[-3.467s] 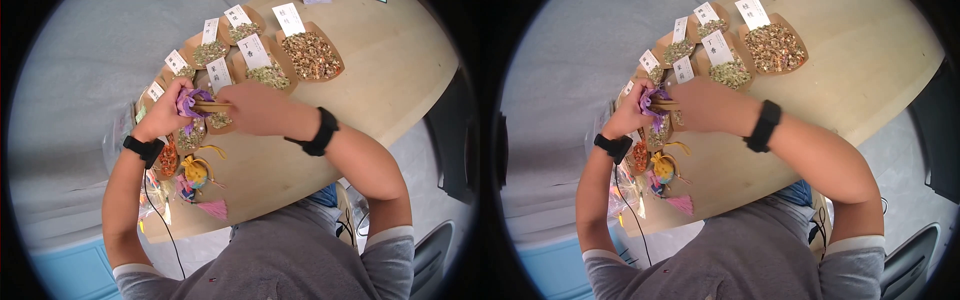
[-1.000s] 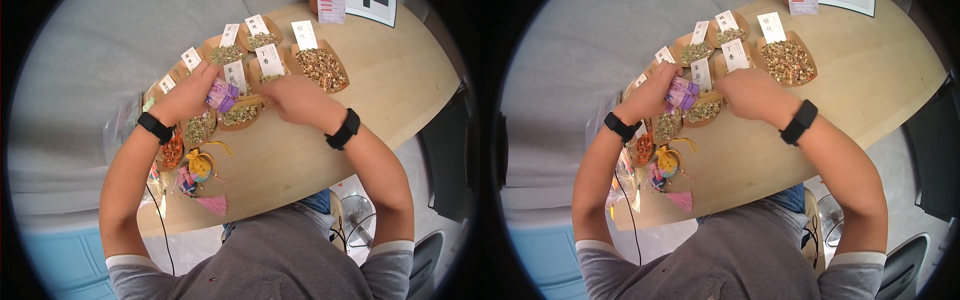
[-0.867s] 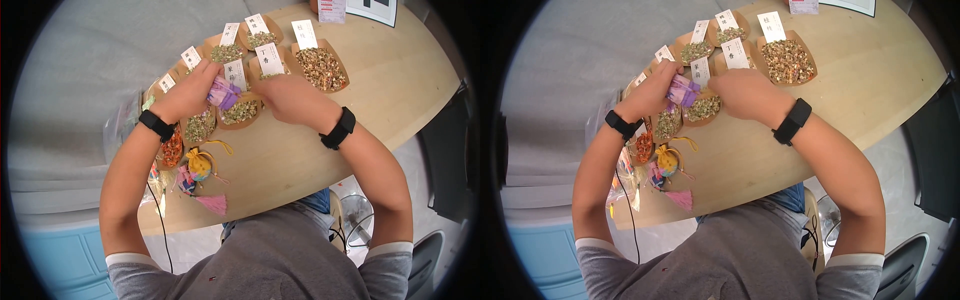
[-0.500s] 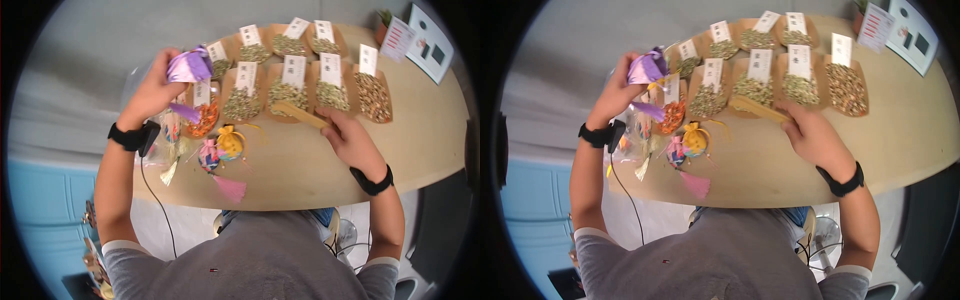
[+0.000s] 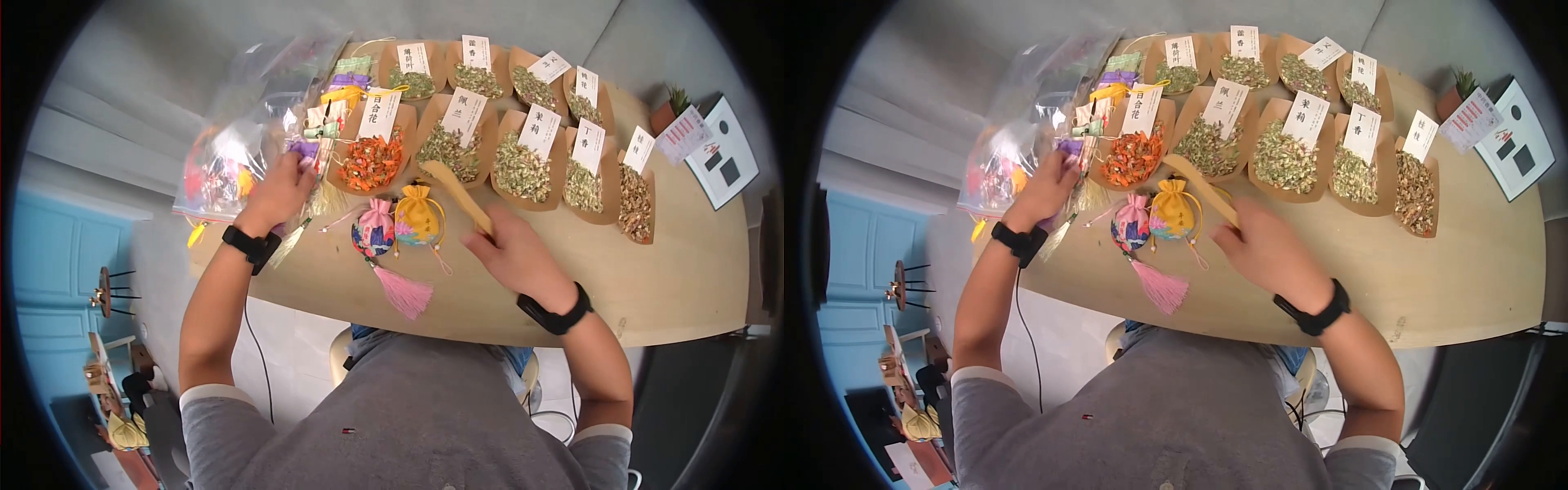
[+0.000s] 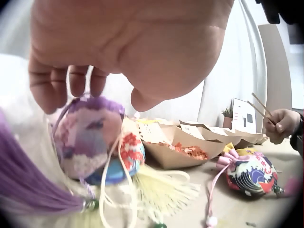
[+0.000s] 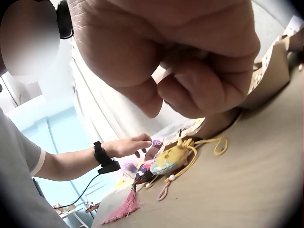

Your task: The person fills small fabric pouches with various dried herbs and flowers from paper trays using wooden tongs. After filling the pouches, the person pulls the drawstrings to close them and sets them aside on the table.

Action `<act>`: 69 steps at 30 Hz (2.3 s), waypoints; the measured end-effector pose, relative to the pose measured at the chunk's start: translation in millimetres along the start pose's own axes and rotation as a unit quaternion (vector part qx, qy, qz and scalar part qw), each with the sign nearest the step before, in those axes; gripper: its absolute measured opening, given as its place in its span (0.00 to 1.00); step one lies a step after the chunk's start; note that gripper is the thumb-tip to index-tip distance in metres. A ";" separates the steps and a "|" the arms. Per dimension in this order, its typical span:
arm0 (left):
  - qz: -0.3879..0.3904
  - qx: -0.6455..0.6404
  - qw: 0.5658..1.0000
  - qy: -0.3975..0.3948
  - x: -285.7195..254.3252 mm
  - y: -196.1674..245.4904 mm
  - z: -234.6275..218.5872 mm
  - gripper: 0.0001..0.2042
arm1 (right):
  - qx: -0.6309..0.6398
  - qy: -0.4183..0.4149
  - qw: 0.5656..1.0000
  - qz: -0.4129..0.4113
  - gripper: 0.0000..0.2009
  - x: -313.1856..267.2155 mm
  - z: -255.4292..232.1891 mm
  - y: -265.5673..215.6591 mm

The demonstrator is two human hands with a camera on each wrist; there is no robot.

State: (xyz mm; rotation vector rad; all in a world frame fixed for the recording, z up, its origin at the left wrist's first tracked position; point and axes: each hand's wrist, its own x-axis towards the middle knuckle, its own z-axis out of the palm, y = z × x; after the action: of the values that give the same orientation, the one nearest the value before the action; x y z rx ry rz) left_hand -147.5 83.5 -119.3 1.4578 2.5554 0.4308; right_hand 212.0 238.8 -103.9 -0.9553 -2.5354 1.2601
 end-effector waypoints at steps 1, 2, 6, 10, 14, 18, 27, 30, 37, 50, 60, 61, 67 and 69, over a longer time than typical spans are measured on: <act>0.001 -0.007 1.000 0.000 -3.3 3.9 1.4 0.23 | 0.007 0.005 1.000 -0.019 0.14 9.5 7.8 -6.0; 0.005 0.008 1.000 0.006 -6.9 11.6 -2.7 0.23 | 0.015 0.012 0.999 -0.038 0.14 18.8 15.7 -10.6; 0.107 -0.023 0.989 0.099 -35.6 42.9 -2.5 0.17 | -0.047 0.030 0.998 -0.022 0.14 44.0 48.0 -14.5; 0.165 -0.204 0.964 0.039 -77.1 105.5 6.7 0.13 | 0.032 0.038 0.998 -0.029 0.13 43.5 50.9 -22.0; 0.145 -0.379 0.914 -0.012 -88.9 126.0 24.7 0.15 | 0.149 0.060 0.983 -0.093 0.12 9.2 37.2 -29.5; 0.218 -0.428 0.876 -0.037 -92.3 139.9 29.1 0.14 | 0.113 0.063 0.984 -0.120 0.11 -22.7 20.5 -25.1; 0.297 -0.420 0.854 -0.074 -97.2 174.3 32.6 0.11 | 0.081 0.074 0.980 -0.167 0.13 -44.7 -5.4 -37.7; 0.310 -0.378 0.871 -0.039 -98.2 175.4 35.5 0.11 | 0.066 0.116 0.968 -0.213 0.13 -47.6 -5.0 -32.4; 0.172 -0.425 0.877 -0.144 -96.5 172.6 29.1 0.10 | 0.033 0.157 0.942 -0.296 0.14 -58.3 -11.0 -12.7; 0.363 -0.387 0.817 -0.226 -76.7 167.9 21.1 0.06 | 0.036 0.001 0.936 -0.351 0.14 -51.6 -32.0 -26.8; 0.494 -0.234 0.827 -0.129 -67.7 172.9 7.5 0.10 | -0.081 -0.114 0.941 -0.308 0.09 -76.6 -68.0 -33.1; 0.497 -0.232 0.825 -0.133 -67.9 171.6 10.9 0.10 | -0.097 -0.057 0.937 -0.332 0.10 -78.0 -62.7 -30.6; 0.292 -0.404 0.866 -0.044 -79.9 185.1 39.0 0.46 | -0.124 0.125 0.900 -0.398 0.11 -61.9 -31.5 -36.9; 0.248 -0.400 0.880 -0.069 -77.5 189.2 42.2 0.56 | -0.103 0.149 0.895 -0.408 0.15 -56.2 -22.1 -35.6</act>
State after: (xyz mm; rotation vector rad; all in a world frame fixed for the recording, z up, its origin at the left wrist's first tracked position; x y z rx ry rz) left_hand 57.6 114.8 -96.6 1.6476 1.5152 1.2162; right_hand 248.0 203.8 -54.9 -0.0271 -2.4001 0.5494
